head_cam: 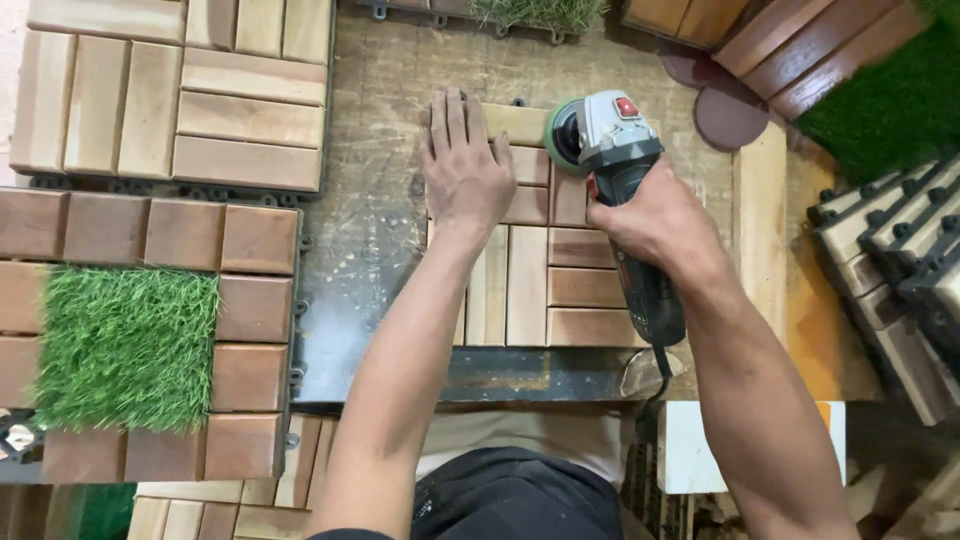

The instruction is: The person uses a handheld electric sander to smooth the surface of a wooden tile composed of interlocking blocks. They move the sander across the wood while holding the tile steady with their left hand.

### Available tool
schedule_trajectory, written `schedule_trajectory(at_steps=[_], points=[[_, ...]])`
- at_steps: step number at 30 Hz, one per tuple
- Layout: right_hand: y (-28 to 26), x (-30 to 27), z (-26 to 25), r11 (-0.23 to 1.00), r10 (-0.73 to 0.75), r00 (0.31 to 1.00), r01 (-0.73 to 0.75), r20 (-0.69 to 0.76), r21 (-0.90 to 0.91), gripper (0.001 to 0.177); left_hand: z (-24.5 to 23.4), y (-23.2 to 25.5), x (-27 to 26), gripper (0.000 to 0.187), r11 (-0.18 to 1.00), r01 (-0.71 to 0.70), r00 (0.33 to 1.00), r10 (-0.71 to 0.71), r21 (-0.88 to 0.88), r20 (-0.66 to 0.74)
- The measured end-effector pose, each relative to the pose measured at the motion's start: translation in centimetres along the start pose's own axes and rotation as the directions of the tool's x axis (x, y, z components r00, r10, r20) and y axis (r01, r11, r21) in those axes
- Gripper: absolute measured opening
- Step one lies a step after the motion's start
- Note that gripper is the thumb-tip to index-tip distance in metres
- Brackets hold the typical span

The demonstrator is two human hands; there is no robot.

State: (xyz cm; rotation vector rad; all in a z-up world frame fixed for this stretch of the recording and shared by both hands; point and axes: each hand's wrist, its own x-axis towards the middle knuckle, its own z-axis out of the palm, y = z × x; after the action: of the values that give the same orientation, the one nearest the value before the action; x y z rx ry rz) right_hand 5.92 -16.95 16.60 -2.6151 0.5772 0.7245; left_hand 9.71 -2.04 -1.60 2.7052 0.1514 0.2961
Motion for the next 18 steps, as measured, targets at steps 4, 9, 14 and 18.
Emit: schedule_trajectory(at_steps=[4, 9, 14, 18], points=[[-2.0, 1.0, -0.8, 1.000, -0.002, 1.000, 0.003, -0.008, 0.007, 0.026, 0.8, -0.3, 0.1, 0.056, 1.000, -0.007, 0.995, 0.007, 0.000, -0.096], [-2.2, 3.5, -0.9, 0.999, -0.043, 0.998, 0.042, -0.048, -0.022, 0.026, 0.6, -0.1, 0.3, 0.058, 0.999, 0.011, 1.000, -0.011, -0.030, 0.018], [-2.4, 2.5, -1.4, 1.000, -0.017, 0.999, 0.017, -0.029, 0.015, 0.021, 0.6, 0.1, 0.4, 0.057, 1.000, 0.017, 1.000, -0.017, -0.010, 0.003], [-1.7, 1.5, -0.8, 0.999, -0.037, 0.999, 0.037, 0.002, 0.007, 0.025, 1.4, -0.1, 0.2, 0.055, 1.000, -0.002, 0.998, 0.002, 0.014, -0.059]])
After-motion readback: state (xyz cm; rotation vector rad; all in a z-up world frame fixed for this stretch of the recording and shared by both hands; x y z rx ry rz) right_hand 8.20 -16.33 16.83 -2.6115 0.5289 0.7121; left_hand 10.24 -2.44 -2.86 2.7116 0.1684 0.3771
